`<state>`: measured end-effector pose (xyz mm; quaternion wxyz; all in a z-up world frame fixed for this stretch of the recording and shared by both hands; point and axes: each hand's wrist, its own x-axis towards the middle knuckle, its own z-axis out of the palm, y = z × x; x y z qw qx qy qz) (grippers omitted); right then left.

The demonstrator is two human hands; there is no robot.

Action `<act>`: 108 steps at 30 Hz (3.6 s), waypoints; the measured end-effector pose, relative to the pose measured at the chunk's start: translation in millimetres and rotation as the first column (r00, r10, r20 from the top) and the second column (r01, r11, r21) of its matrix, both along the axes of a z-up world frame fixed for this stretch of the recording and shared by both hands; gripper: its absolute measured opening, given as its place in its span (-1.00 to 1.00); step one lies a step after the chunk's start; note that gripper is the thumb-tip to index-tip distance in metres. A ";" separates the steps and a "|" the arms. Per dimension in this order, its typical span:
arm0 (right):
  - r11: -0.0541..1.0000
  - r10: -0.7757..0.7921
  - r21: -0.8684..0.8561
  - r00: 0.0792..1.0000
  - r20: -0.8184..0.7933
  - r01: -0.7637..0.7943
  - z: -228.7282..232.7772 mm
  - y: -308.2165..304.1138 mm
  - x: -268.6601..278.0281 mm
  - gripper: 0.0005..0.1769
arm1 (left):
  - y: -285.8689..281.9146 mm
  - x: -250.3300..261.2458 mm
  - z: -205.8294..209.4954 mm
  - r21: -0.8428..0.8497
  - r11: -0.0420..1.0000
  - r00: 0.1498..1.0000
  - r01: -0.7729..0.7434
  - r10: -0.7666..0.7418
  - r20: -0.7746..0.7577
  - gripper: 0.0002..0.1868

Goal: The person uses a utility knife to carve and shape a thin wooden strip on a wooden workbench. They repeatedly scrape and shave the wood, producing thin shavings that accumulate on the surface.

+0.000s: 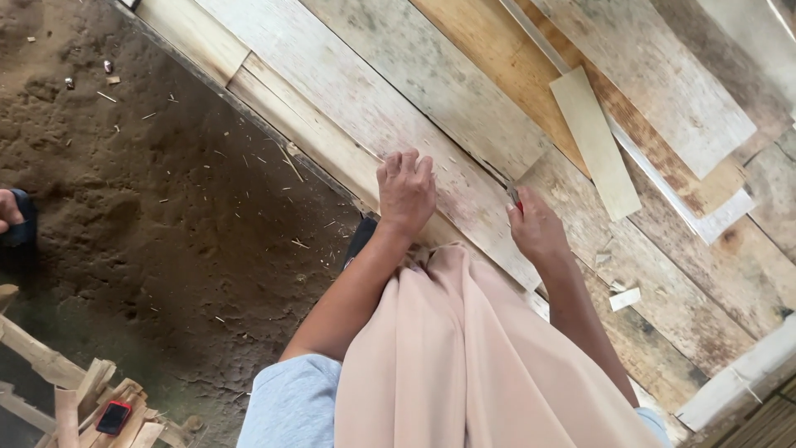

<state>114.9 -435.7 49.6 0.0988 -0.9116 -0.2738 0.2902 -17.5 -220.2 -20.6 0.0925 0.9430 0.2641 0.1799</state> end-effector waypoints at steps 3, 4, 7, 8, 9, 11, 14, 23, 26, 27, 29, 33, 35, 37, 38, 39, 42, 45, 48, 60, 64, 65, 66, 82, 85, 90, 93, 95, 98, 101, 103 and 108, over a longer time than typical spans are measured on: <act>1.000 -0.009 -0.005 1.000 0.000 0.009 -12.5 -18.8 -3.0 -0.50 | -10.3 -4.2 18.4 -0.028 1.000 1.000 -0.001 0.001 -0.026 -0.65; 1.000 -0.006 -0.001 1.000 0.003 0.006 -3.5 -19.3 -7.0 -0.50 | -12.2 -4.2 14.0 -0.024 1.000 1.000 -0.004 0.004 -0.023 -0.65; 0.992 -0.071 0.102 0.996 -0.052 0.076 26.3 -14.5 -18.3 -0.53 | -13.1 -5.7 8.5 -0.044 0.999 0.999 -0.014 0.012 -0.045 -0.68; 0.986 -0.094 0.130 0.993 -0.072 0.103 37.9 -10.9 -20.9 -0.61 | -12.7 -6.3 10.9 -0.088 0.996 0.997 -0.002 -0.004 -0.072 -0.70; 0.979 -0.116 0.158 0.989 -0.094 0.130 49.9 -7.0 -24.2 -0.67 | -11.7 -7.4 13.6 -0.132 0.991 0.995 0.008 -0.021 -0.099 -0.73; 0.974 -0.121 0.172 0.982 -0.144 0.145 49.0 -0.3 -24.4 -0.69 | -8.6 -4.9 3.0 -0.143 0.990 0.993 0.004 -0.021 -0.113 -0.72; 0.967 -0.128 0.185 0.966 -0.226 0.172 56.9 19.9 -25.2 -0.69 | 8.3 -6.9 -2.5 -0.155 0.988 0.993 -0.015 -0.004 -0.119 -0.69; 0.965 0.077 0.259 0.991 -0.111 -0.046 55.1 145.3 -25.9 -0.63 | 155.1 -48.8 58.9 -0.284 0.881 0.876 -0.378 0.241 -0.417 -0.55; 0.918 0.245 0.295 0.965 0.098 -0.263 16.4 210.0 -17.6 -0.61 | 205.5 -54.9 59.9 -0.318 0.845 0.857 -0.430 0.272 -0.437 -0.51; 0.877 0.307 0.319 0.930 0.201 -0.359 1.7 234.3 -16.1 -0.58 | 222.8 -57.0 59.5 -0.328 0.834 0.853 -0.444 0.280 -0.442 -0.49; 0.868 0.325 0.304 0.913 0.246 -0.392 -10.4 288.1 -16.9 -0.57 | 253.9 -54.8 58.9 -0.348 0.825 0.859 -0.444 0.282 -0.427 -0.47; 0.884 0.328 0.230 0.891 0.314 -0.406 -26.3 390.3 -23.2 -0.47 | 313.3 -53.0 32.4 -0.319 0.864 0.904 -0.391 0.295 -0.310 -0.36; 0.895 0.340 0.191 0.894 0.293 -0.403 -31.3 429.6 -25.6 -0.44 | 342.4 -49.2 -16.3 -0.202 0.908 0.927 -0.367 0.340 -0.157 -0.51; 0.908 0.344 0.148 0.899 0.270 -0.391 -31.1 456.0 -30.0 -0.40 | 359.9 -50.2 -41.3 -0.079 0.933 0.936 -0.352 0.353 -0.001 -0.63; 0.904 0.353 0.153 0.900 0.257 -0.398 -29.0 467.8 -31.8 -0.39 | 368.8 -52.1 -42.0 -0.075 0.946 0.948 -0.315 0.317 0.018 -0.69; 0.901 0.361 0.159 0.900 0.243 -0.404 -26.5 478.5 -33.3 -0.37 | 376.5 -53.8 -42.2 -0.070 0.958 0.959 -0.279 0.282 0.038 -0.74; 0.906 0.377 0.126 0.906 0.193 -0.404 -17.8 499.3 -40.7 -0.24 | 384.5 -60.4 -19.3 -0.118 0.962 0.969 -0.246 0.240 -0.065 -0.71; 0.926 0.334 0.144 0.935 0.115 -0.349 -20.1 501.2 -39.6 -0.22 | 387.3 -67.3 -14.8 -0.108 0.973 0.979 -0.205 0.201 -0.048 -0.66; 0.923 0.341 0.152 0.935 0.102 -0.353 -20.7 504.0 -40.5 -0.25 | 395.1 -68.5 -7.2 -0.229 0.955 0.982 -0.187 0.174 -0.078 -0.58; 0.902 0.390 0.150 0.913 0.120 -0.405 -37.3 496.4 -31.5 -0.31 | 407.1 -55.8 14.9 -0.284 0.939 0.970 -0.194 0.140 -0.200 -0.56; 0.900 0.391 0.152 0.912 0.126 -0.407 -42.3 495.4 -26.4 -0.32 | 407.2 -47.8 8.2 -0.248 0.953 0.981 -0.173 0.144 -0.132 -0.32; 0.888 0.406 0.191 0.908 0.105 -0.419 -45.2 494.8 -22.6 -0.42 | 407.8 -44.8 7.7 -0.221 0.960 0.981 -0.171 0.144 -0.133 -0.36; 0.873 0.421 0.233 0.903 0.085 -0.429 -48.7 494.7 -18.3 -0.52 | 408.8 -41.3 7.1 -0.191 0.967 0.980 -0.169 0.145 -0.134 -0.39; 0.864 0.483 -0.176 0.875 0.021 -0.472 7.9 479.4 -61.5 -0.72 | 424.5 -11.8 65.8 -0.648 0.748 0.958 -0.148 -0.054 -0.281 -0.48; 0.868 0.478 -0.179 0.877 0.043 -0.464 6.1 481.6 -63.0 -0.73 | 421.4 -5.4 66.1 -0.528 0.836 0.947 -0.148 -0.033 -0.318 -0.51; 0.833 0.487 -0.288 0.873 -0.025 -0.473 15.5 490.2 -66.7 -0.70 | 420.9 -6.6 86.3 -0.788 0.566 0.937 -0.241 -0.075 -0.341 -0.53; 0.817 0.528 -0.269 0.849 -0.005 -0.510 11.9 488.2 -61.7 -0.73 | 415.7 -7.0 86.4 -0.758 0.604 0.942 -0.244 -0.039 -0.334 -0.66; 0.809 0.536 -0.267 0.843 -0.030 -0.524 19.4 493.3 -61.9 -0.77 | 416.7 -3.2 85.2 -0.755 0.598 0.933 -0.269 -0.032 -0.357 -0.64; 0.800 0.519 -0.299 0.850 -0.091 -0.521 30.6 500.7 -64.2 -0.80 | 414.6 0.6 84.1 -0.749 0.588 0.923 -0.304 -0.012 -0.384 -0.62; 0.797 0.475 -0.341 0.866 -0.156 -0.498 39.1 505.5 -64.8 -0.79 | 410.1 0.1 89.5 -0.744 0.588 0.924 -0.318 0.017 -0.381 -0.67; 0.794 0.453 -0.355 0.870 -0.194 -0.493 40.3 503.1 -65.5 -0.77 | 406.4 -0.9 90.2 -0.746 0.583 0.925 -0.323 0.028 -0.379 -0.70; 0.799 0.442 -0.363 0.878 -0.186 -0.479 41.7 498.2 -67.6 -0.83 | 402.7 1.4 77.8 -0.719 0.624 0.932 -0.304 0.040 -0.360 -0.55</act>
